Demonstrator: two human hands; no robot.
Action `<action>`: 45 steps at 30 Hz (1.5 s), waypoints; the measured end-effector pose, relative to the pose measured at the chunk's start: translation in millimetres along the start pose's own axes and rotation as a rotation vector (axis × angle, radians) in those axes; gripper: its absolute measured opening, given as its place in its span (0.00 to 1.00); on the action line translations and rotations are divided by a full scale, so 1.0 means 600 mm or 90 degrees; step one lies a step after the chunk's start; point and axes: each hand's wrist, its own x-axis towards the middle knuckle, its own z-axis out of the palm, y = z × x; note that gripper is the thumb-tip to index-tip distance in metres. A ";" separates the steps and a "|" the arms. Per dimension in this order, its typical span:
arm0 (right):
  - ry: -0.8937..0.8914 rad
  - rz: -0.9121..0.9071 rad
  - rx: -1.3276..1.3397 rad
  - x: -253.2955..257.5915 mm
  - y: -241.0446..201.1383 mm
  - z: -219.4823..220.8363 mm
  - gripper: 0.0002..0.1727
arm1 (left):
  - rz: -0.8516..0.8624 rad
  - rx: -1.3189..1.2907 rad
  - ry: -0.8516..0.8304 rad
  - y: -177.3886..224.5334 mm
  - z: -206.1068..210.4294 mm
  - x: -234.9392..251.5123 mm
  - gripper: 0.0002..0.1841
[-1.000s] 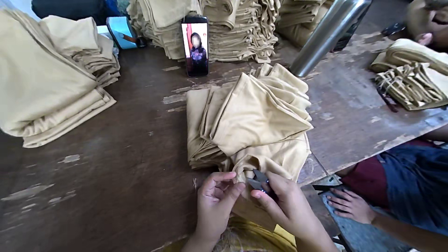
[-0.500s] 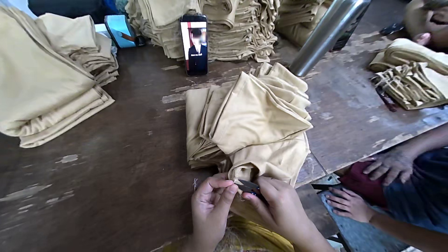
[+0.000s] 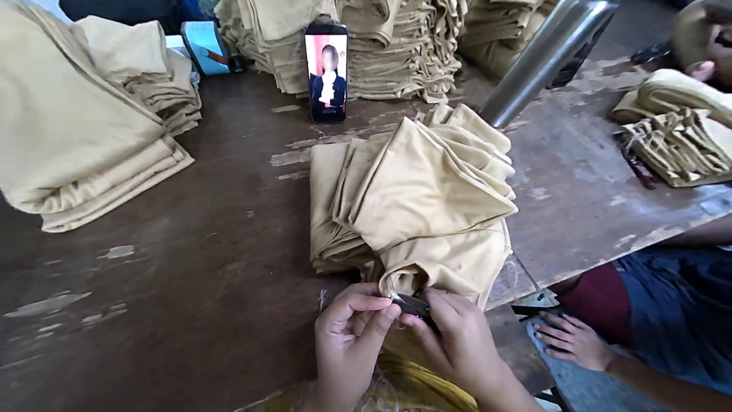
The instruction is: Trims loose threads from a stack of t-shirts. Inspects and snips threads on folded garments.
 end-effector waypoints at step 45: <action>-0.041 0.044 -0.001 -0.012 0.005 -0.026 0.30 | 0.034 0.069 -0.029 -0.009 0.004 -0.003 0.13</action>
